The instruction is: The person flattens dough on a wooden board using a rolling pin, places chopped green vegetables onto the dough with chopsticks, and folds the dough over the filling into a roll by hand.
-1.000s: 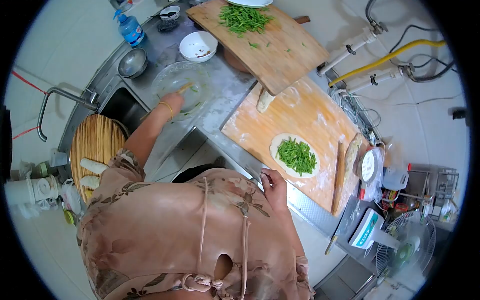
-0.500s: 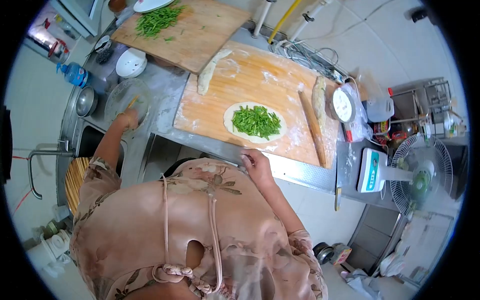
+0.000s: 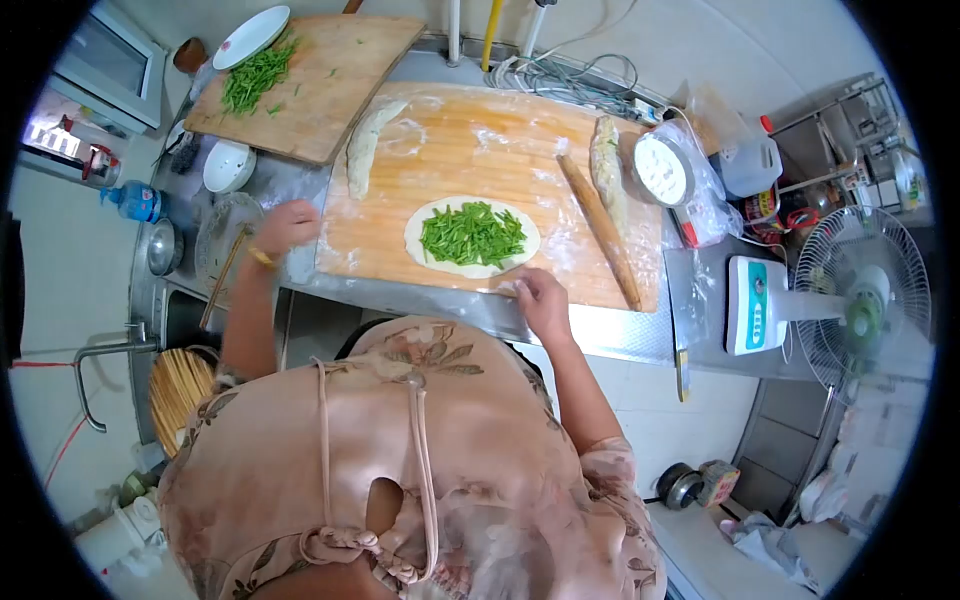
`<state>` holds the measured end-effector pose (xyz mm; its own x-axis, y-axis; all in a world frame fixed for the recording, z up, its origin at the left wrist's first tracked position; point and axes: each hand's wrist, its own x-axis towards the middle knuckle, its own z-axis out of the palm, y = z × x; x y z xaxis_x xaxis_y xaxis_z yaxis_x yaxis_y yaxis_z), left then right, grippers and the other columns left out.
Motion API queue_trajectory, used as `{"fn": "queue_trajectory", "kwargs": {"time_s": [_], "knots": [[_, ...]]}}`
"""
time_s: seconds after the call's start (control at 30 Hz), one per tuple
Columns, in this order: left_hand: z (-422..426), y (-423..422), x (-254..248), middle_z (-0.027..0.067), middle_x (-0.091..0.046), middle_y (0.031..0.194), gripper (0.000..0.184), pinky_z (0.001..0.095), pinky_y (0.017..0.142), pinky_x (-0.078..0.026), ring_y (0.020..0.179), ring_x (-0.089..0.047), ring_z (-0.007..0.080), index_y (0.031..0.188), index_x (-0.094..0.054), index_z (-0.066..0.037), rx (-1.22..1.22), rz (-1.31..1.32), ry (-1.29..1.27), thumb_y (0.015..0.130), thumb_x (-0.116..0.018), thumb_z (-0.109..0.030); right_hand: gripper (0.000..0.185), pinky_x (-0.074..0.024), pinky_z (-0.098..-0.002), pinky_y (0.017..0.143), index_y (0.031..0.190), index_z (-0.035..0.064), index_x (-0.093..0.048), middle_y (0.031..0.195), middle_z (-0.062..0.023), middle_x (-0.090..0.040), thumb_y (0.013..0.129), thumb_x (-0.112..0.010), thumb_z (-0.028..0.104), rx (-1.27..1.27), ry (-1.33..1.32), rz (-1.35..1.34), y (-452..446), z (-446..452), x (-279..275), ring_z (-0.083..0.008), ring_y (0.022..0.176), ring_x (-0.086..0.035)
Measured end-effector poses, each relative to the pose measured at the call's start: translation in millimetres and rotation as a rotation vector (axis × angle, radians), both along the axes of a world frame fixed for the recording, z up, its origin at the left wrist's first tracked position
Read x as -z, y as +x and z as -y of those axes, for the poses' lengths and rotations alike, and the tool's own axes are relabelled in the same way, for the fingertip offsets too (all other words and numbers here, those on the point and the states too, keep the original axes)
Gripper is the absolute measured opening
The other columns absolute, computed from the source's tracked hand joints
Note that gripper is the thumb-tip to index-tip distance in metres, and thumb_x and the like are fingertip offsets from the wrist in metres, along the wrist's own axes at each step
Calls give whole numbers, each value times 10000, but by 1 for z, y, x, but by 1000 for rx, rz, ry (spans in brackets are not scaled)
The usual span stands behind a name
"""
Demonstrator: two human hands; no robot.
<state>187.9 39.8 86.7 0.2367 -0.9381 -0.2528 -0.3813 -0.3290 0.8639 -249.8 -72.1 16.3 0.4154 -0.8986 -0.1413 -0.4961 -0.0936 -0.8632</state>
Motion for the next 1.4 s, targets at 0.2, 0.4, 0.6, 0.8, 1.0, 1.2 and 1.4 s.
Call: {"fn": "queue_trajectory", "kwargs": {"time_s": [0.2,0.4,0.6,0.8,1.0,1.2,1.4], "knots": [[70,-174,66,90,-625,777,104,344,635,-484,734,-610,226,788,-663,-43,123,180,-275,795,-655,-147,167,-497,-407,727,891,11,-627,864,-151,-606,737,-661,66,-244,-333,-154,15,33,-3,-349,821,-597],[50,-221,76,92,-539,706,84,394,658,-452,727,-547,282,685,-633,-72,272,778,-478,745,-630,-132,95,-459,-385,687,795,59,-622,746,-106,-554,714,-633,106,-635,-728,-120,22,37,-6,-289,774,-536],[32,-225,89,75,-552,733,73,395,666,-460,748,-559,273,693,-628,-71,239,923,-505,727,-640,-134,44,-461,-379,662,746,74,-597,716,-96,-532,721,-612,107,-718,-828,-132,22,48,8,-274,748,-532],[23,-208,65,80,-567,774,91,388,649,-474,738,-575,273,730,-625,-64,210,900,-524,707,-670,-139,78,-474,-418,660,757,46,-582,738,-136,-535,716,-636,85,-514,-647,-28,33,45,-1,-327,758,-548],[29,-187,82,75,-572,824,139,376,624,-477,739,-589,256,774,-619,-77,195,792,-519,694,-688,-167,102,-493,-373,642,872,8,-599,803,-176,-606,798,-635,68,-195,-224,5,42,41,4,-305,700,-604],[36,-167,88,55,-541,785,121,357,582,-456,697,-558,224,721,-585,-88,349,807,-676,682,-660,-174,149,-498,-367,639,934,3,-597,817,-183,-607,795,-631,43,-83,-187,-41,48,36,-4,-305,697,-612],[39,-154,84,57,-519,739,84,348,578,-434,696,-534,217,694,-561,-92,387,828,-750,662,-626,-136,188,-508,-364,699,945,0,-605,852,-162,-579,759,-630,-13,-290,-397,-87,50,38,-16,-307,777,-602]]}}
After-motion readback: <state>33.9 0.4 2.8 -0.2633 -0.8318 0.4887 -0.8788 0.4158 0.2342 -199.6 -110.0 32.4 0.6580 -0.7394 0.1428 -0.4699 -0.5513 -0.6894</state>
